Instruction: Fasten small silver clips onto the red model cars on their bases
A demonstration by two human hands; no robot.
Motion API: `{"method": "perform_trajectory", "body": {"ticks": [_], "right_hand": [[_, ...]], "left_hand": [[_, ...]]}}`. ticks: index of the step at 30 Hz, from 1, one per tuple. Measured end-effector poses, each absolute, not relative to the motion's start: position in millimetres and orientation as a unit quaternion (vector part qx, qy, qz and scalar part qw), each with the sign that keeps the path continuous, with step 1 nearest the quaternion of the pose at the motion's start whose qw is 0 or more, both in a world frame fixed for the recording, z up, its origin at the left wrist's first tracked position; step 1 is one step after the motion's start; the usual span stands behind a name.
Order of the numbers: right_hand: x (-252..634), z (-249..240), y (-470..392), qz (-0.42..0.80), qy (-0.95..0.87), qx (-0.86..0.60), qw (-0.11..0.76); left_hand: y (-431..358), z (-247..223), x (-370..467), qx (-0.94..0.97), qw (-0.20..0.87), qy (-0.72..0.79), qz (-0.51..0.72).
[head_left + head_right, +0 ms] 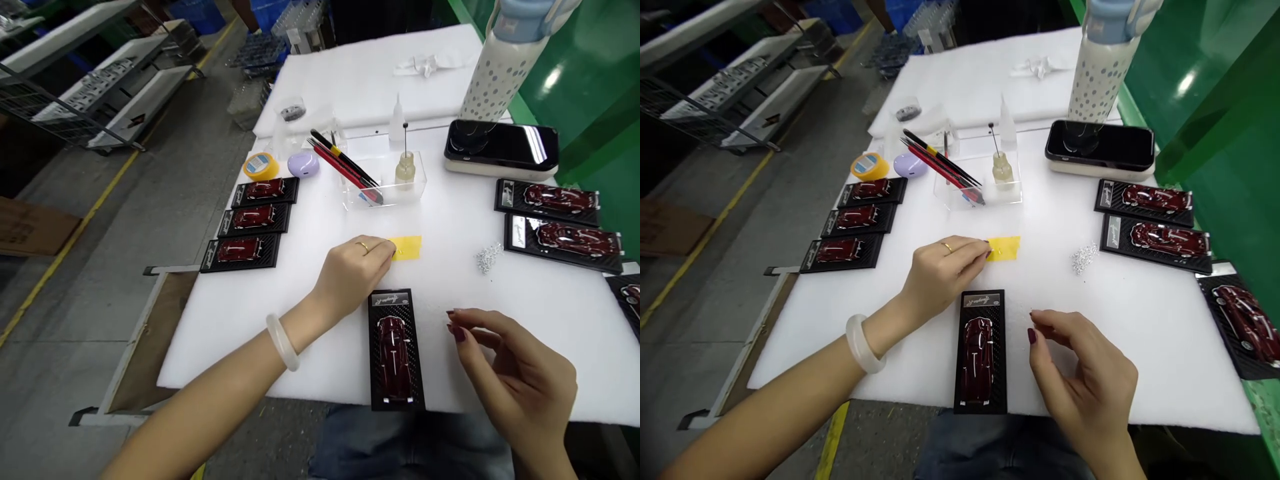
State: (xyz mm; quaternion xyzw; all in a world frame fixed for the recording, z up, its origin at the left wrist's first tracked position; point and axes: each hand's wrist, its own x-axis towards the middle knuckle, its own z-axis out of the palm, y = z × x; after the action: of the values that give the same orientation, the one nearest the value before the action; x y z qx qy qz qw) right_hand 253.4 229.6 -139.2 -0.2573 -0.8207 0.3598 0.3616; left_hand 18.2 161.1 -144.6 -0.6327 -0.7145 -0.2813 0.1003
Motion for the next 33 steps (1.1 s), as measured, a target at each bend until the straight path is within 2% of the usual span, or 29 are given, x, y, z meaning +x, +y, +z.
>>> {"method": "perform_trajectory", "body": {"ticks": [14,19,26,33], "right_hand": [[253.5,-131.8,225.6,0.371,-0.806,-0.303,0.348],[248.4,-125.9,218.0,0.375,-0.775,-0.367,0.351],[245.6,-125.5,216.7,0.375,-0.773,-0.369,0.356],[253.8,-129.9,227.1,0.349,-0.815,-0.311,0.344]], "left_hand": [[158.5,-145.9,19.5,-0.668,0.186,-0.691,-0.204],[157.9,-145.2,20.7,-0.670,0.184,-0.692,-0.196],[161.1,-147.5,19.5,-0.668,0.174,-0.695,-0.204],[120.7,-105.0,28.9,-0.612,0.206,-0.719,-0.257]]}}
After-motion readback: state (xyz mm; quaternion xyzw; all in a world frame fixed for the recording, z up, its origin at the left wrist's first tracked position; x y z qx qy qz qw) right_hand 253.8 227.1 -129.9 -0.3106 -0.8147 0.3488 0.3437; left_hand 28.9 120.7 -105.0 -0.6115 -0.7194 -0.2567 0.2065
